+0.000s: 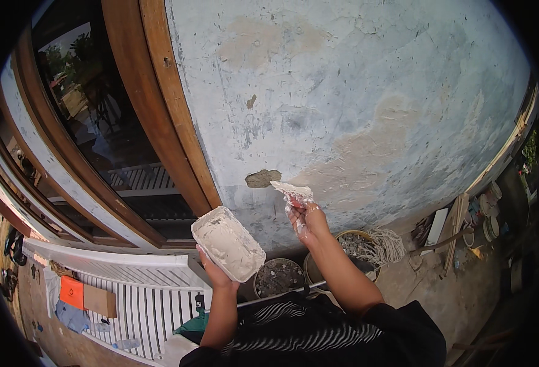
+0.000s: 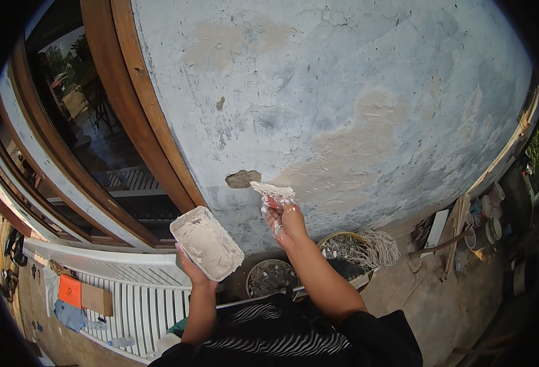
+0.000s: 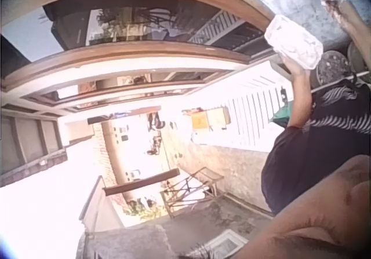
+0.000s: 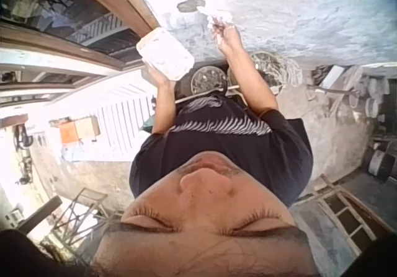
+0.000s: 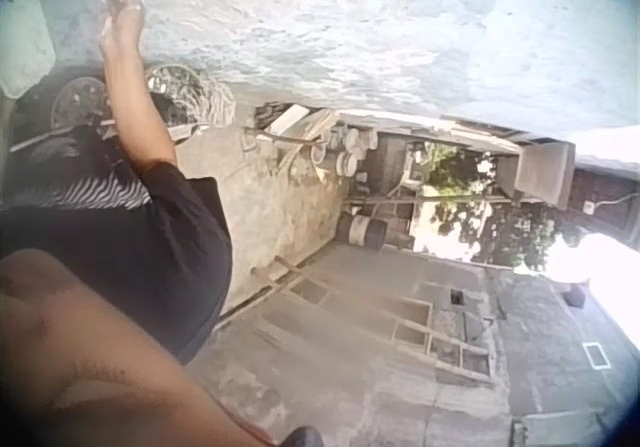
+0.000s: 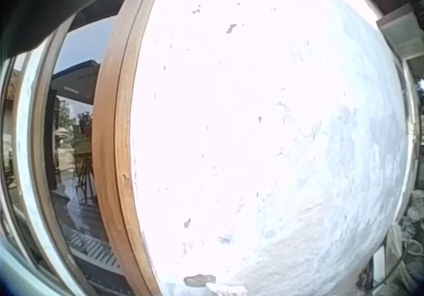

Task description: Patching or filling holes in an exterior wall with putty using a scraper.

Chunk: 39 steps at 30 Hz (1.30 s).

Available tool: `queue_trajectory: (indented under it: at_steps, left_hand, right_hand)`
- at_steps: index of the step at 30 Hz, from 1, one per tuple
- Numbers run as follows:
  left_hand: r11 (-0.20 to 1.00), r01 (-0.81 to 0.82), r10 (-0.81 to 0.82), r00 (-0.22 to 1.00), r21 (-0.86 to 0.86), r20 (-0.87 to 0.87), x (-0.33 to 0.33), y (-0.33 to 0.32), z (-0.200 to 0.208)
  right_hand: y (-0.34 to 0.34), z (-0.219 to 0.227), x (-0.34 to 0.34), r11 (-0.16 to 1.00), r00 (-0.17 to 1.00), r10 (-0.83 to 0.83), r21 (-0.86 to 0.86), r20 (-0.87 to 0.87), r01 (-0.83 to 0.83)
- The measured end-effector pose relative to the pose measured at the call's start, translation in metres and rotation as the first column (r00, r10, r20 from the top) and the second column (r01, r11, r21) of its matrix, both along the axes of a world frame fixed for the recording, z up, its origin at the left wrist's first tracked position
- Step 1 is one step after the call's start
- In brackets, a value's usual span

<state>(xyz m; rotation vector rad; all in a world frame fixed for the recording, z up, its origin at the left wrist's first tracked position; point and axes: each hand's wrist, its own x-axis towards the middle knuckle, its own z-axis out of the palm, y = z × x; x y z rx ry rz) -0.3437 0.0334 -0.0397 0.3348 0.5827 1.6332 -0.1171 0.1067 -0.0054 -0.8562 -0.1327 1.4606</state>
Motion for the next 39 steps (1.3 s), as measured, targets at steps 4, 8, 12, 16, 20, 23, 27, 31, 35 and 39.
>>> queue_trajectory:
  at_steps: [4,8,12,16,20,23,27,31,35,39]
  left_hand:
    - [0.999,-0.031,0.031,1.0,-0.039,0.004,-0.002,0.001,0.001]
    - [1.0,-0.022,0.022,1.0,-0.022,0.013,-0.001,0.003,0.004]
    - [1.0,0.006,-0.006,1.0,0.001,0.013,0.001,0.003,0.006]
    - [1.0,0.01,-0.01,0.999,-0.017,0.034,0.002,0.002,0.007]
    - [1.0,0.0,0.001,1.0,-0.021,0.027,-0.003,0.0,0.001]
    - [1.0,-0.001,0.001,1.0,-0.03,0.006,0.0,-0.004,0.005]
    - [0.999,-0.01,0.01,1.0,-0.038,0.003,0.002,-0.003,0.003]
    - [1.0,0.001,-0.001,1.0,-0.028,-0.01,0.002,-0.005,0.003]
    - [1.0,-0.005,0.005,1.0,-0.003,-0.024,0.003,-0.006,0.002]
    - [0.999,-0.015,0.015,1.0,-0.028,-0.005,0.004,-0.003,0.004]
  right_hand:
    - [0.019,0.012,0.0,0.997,0.996,-0.045,0.063,0.079,0.041]
    - [0.04,0.029,0.005,0.993,0.994,-0.049,0.107,0.102,0.038]
    - [0.043,0.064,-0.002,0.982,0.993,-0.117,0.147,-0.022,0.119]
    - [0.034,0.067,0.004,0.98,0.991,-0.122,0.15,-0.059,0.13]
    - [-0.002,0.058,0.011,0.958,0.995,-0.092,0.269,-0.037,0.099]
    - [-0.023,0.039,0.007,0.974,0.998,-0.044,0.223,0.038,0.034]
    - [-0.019,-0.008,0.002,0.999,0.996,0.034,-0.005,0.085,-0.034]
    - [0.013,-0.015,-0.001,0.998,0.993,-0.023,0.055,0.118,0.016]
    - [0.038,0.013,0.002,0.996,0.992,-0.065,0.072,0.111,0.057]
    - [0.052,0.039,0.005,0.986,0.995,-0.096,0.139,0.014,0.094]
